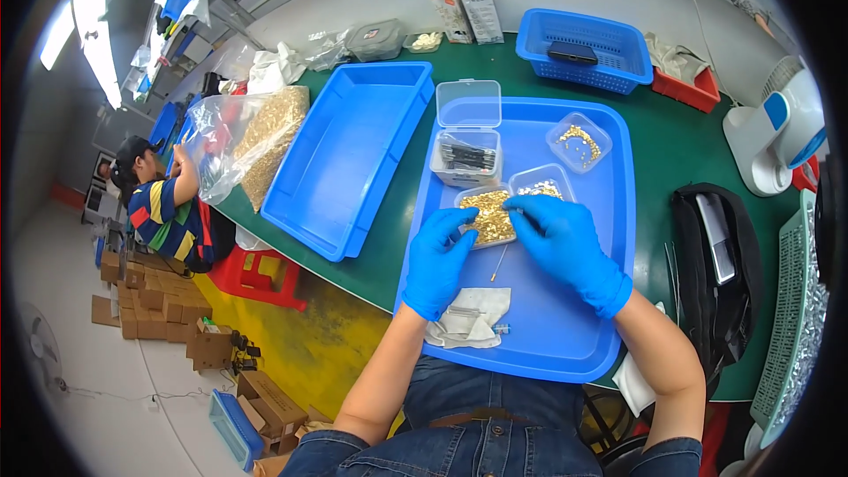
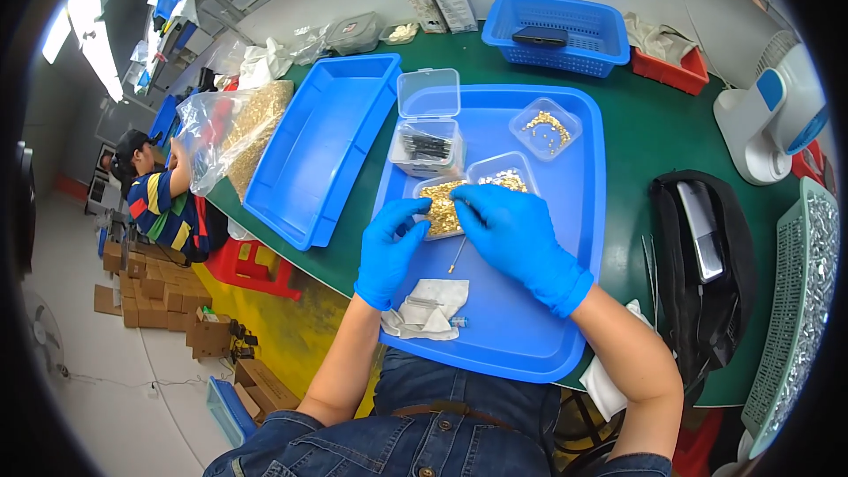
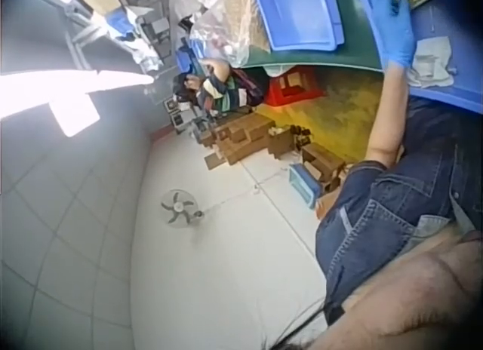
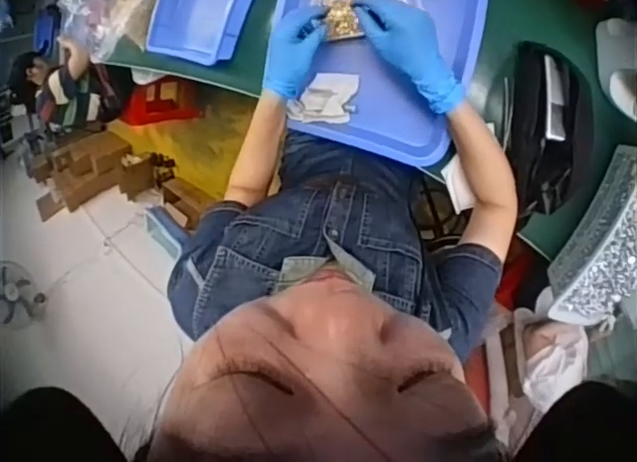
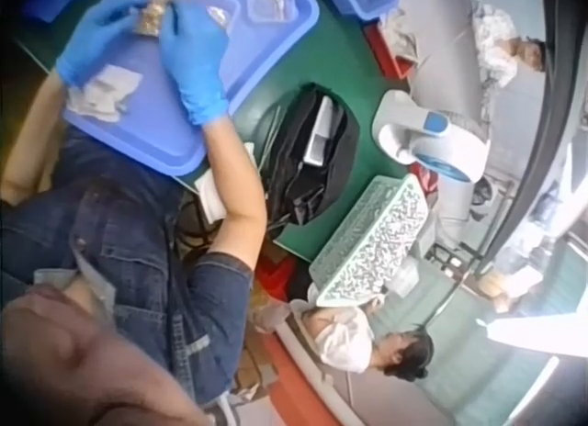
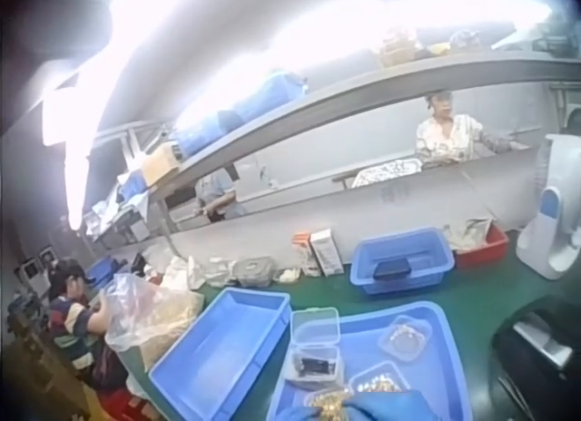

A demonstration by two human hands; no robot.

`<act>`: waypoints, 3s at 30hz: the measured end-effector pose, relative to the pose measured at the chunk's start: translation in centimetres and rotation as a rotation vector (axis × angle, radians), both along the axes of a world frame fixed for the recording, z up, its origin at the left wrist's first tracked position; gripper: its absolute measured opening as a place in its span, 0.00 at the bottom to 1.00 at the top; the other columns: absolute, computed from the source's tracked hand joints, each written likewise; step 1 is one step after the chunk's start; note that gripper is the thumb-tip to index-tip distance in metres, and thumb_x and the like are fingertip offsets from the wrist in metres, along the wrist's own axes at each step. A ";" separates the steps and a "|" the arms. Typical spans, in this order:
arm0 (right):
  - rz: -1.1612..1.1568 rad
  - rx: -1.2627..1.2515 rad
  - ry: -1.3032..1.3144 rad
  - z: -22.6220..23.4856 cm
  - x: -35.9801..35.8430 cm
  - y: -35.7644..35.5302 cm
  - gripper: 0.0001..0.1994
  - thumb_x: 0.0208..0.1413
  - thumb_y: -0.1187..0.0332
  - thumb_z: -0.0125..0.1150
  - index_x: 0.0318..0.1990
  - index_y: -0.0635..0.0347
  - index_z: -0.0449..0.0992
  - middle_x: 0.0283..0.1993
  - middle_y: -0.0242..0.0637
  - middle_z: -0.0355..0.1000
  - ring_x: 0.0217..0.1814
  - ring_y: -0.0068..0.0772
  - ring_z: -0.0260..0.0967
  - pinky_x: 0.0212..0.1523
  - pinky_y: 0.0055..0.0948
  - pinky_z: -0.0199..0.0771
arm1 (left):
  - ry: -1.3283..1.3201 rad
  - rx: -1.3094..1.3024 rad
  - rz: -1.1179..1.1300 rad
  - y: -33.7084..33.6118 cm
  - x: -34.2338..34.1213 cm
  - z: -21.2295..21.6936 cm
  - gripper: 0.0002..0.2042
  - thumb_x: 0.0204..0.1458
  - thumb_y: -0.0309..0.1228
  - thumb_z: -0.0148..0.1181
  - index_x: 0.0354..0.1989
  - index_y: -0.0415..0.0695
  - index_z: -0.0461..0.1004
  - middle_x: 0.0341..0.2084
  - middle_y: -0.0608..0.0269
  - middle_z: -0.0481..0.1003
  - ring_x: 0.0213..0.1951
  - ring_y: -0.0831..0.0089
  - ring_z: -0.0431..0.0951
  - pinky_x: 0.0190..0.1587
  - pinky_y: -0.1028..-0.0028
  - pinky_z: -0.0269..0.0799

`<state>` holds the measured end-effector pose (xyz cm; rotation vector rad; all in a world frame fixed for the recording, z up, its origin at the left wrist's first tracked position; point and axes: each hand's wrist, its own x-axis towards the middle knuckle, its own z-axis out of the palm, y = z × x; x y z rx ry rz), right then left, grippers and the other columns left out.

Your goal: Sorting small gold-colored components from a blue tray into a clear plastic container.

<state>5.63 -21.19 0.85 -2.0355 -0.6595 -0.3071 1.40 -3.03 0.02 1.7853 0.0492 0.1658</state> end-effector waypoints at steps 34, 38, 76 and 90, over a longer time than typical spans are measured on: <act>-0.135 -0.678 0.073 -1.3 6.2 -7.2 0.06 0.49 0.69 0.55 0.31 0.60 0.76 0.39 0.40 0.73 0.36 0.42 0.71 0.39 0.36 0.72 | -0.254 1.002 -0.294 -3.9 0.2 0.2 0.11 0.45 0.28 0.59 0.39 0.44 0.75 0.35 0.59 0.74 0.38 0.60 0.73 0.44 0.64 0.64; -0.185 -0.583 -0.028 0.0 6.1 -7.0 0.06 0.49 0.70 0.55 0.31 0.60 0.76 0.39 0.40 0.73 0.38 0.42 0.71 0.41 0.35 0.72 | -0.261 0.930 -0.298 -3.2 0.4 -0.3 0.10 0.45 0.27 0.58 0.39 0.45 0.75 0.36 0.60 0.74 0.36 0.60 0.73 0.40 0.64 0.65; 0.083 -0.355 -0.050 2.2 3.5 -4.6 0.08 0.52 0.69 0.52 0.34 0.61 0.76 0.49 0.40 0.69 0.43 0.40 0.71 0.44 0.33 0.72 | 0.068 -0.209 -0.062 -2.4 0.4 -0.3 0.29 0.49 0.19 0.56 0.61 0.42 0.55 0.54 0.55 0.64 0.53 0.67 0.68 0.54 0.71 0.67; 0.287 -0.390 0.076 4.3 3.9 -7.2 0.07 0.49 0.72 0.57 0.34 0.66 0.76 0.44 0.41 0.72 0.38 0.42 0.71 0.42 0.33 0.71 | -0.149 0.211 -0.226 -2.9 -0.1 -0.5 0.27 0.48 0.19 0.58 0.58 0.46 0.62 0.54 0.59 0.67 0.53 0.69 0.68 0.54 0.70 0.65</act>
